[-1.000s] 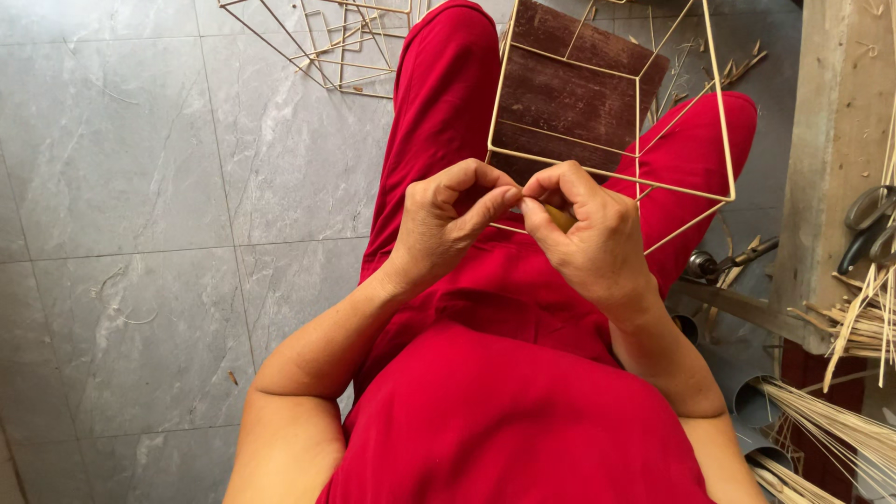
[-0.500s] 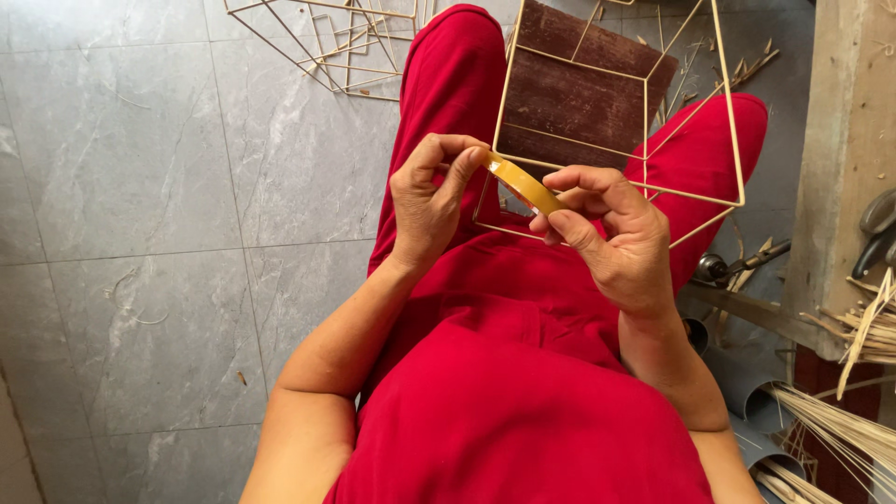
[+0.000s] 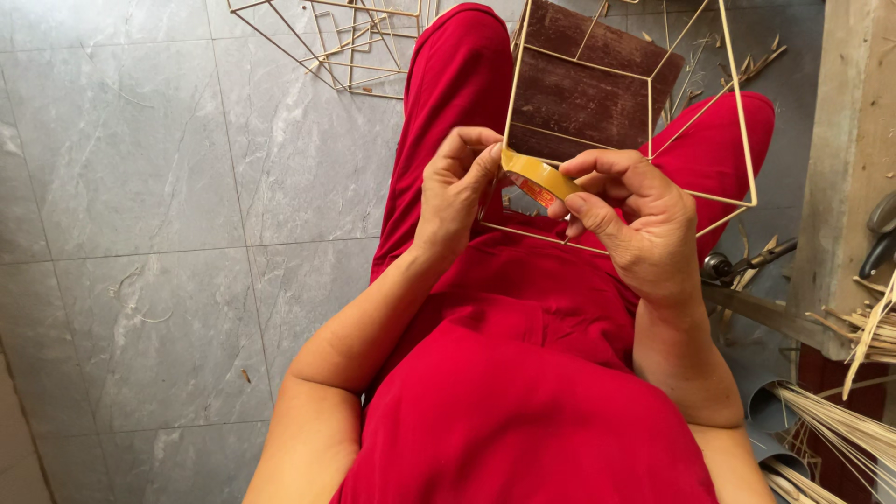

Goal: The person sits on the floor and wraps yellow tape around the edges of a bamboo and wire frame, pressing the tape along the frame bars. They use scissors to cut the tape and continue taping other sides of the frame.

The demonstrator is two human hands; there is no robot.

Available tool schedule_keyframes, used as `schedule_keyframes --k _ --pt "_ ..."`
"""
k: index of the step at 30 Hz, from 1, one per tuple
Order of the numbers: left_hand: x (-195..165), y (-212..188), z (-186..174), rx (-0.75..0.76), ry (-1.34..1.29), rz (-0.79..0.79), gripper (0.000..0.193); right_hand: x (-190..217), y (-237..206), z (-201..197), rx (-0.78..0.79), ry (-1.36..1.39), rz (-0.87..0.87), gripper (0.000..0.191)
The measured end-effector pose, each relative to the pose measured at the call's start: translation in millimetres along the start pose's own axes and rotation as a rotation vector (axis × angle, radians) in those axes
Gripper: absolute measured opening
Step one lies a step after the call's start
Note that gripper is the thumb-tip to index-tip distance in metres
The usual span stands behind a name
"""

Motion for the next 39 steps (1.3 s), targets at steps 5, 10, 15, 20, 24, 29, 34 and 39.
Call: schedule_keyframes --k 5,10,15,20,24,29,34,39 --pt "-10 -5 -5 0.122 0.172 -0.009 0.021 8 6 -6 0.047 -0.026 -0.017 0.022" --pt "0 6 -6 0.187 0.075 -0.091 0.02 20 6 -19 0.151 -0.084 -0.005 0.025" --pt "5 2 -9 0.181 0.007 -0.164 0.024 45 -31 -71 0.039 -0.319 -0.03 0.029" --pt "1 1 -12 0.174 -0.077 -0.197 0.019 50 -86 -142 -0.079 -0.607 -0.094 0.033" --pt "-3 5 -11 0.171 -0.054 -0.201 0.015 44 -115 -177 -0.216 -0.95 -0.157 0.029" --pt "-8 3 -9 0.133 -0.002 -0.204 0.015 21 -114 -171 -0.352 -1.025 -0.138 0.021" --pt "-14 0 -9 0.103 0.053 -0.2 0.014 10 -99 -160 -0.424 -0.943 -0.117 0.017" --pt "-15 1 -9 0.115 0.076 -0.183 0.015 -1 -97 -160 -0.477 -0.907 -0.123 0.016"
Point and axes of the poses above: each hand's wrist, its own y-axis towards the middle knuckle, its own z-axis out of the palm, x = y × z, the point moved 3 cm from there along y, towards the middle knuckle, and after that the axes turned 4 degrees about y, right-handed, at the moved point
